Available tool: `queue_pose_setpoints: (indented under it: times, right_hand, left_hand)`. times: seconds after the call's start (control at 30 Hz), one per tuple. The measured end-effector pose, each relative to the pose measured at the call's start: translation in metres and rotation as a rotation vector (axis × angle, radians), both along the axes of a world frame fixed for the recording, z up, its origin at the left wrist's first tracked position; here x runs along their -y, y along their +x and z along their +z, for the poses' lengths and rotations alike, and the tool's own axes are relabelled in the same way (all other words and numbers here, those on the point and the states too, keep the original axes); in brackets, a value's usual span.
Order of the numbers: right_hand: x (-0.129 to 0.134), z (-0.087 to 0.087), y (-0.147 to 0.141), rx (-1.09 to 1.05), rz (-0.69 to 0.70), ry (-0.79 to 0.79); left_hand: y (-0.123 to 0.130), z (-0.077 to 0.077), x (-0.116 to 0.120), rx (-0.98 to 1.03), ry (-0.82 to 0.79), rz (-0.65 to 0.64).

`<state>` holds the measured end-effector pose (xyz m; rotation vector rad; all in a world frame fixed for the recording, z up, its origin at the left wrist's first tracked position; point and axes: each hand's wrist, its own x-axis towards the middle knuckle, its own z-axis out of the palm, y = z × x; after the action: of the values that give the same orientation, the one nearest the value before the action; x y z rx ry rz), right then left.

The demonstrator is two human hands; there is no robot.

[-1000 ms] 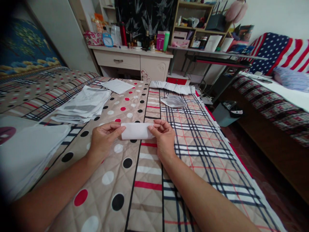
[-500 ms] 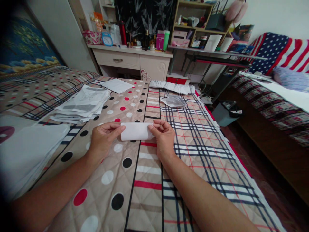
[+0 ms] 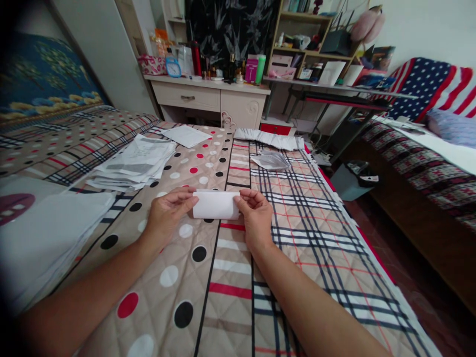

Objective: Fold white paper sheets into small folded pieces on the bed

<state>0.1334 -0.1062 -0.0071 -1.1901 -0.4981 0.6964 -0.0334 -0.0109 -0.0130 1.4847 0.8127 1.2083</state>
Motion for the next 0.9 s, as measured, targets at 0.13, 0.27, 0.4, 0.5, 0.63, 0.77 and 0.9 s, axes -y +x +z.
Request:
queue_pose_setpoints:
  times: [0.13, 0.27, 0.4, 0.5, 0.63, 0.77, 0.9]
  right_hand:
    - [0.004, 0.005, -0.002, 0.390, -0.047, 0.014]
    - [0.010, 0.010, -0.007, 0.668, -0.002, 0.090]
    - [0.013, 0.020, -0.010, 0.757, 0.003, 0.105]
    - [0.015, 0.041, -0.015, 0.938, 0.000, 0.187]
    - [0.024, 0.076, -0.027, 1.070, 0.081, 0.203]
    - [0.031, 0.097, -0.030, 0.818, 0.186, 0.020]
    - [0.029, 0.101, -0.021, 0.356, 0.468, -0.108]
  left_hand:
    - [-0.003, 0.003, -0.001, 0.061, 0.068, 0.062]
    - [-0.005, 0.008, -0.002, 0.104, 0.003, 0.103]
    - [-0.006, 0.018, 0.002, 0.052, 0.086, 0.118]
    - [-0.008, 0.035, 0.008, -0.012, 0.195, 0.124]
    - [-0.009, 0.061, 0.021, -0.061, 0.357, 0.113]
    - [-0.007, 0.071, 0.034, -0.077, 0.423, 0.055]
    - [-0.006, 0.069, 0.041, -0.067, 0.334, -0.014]
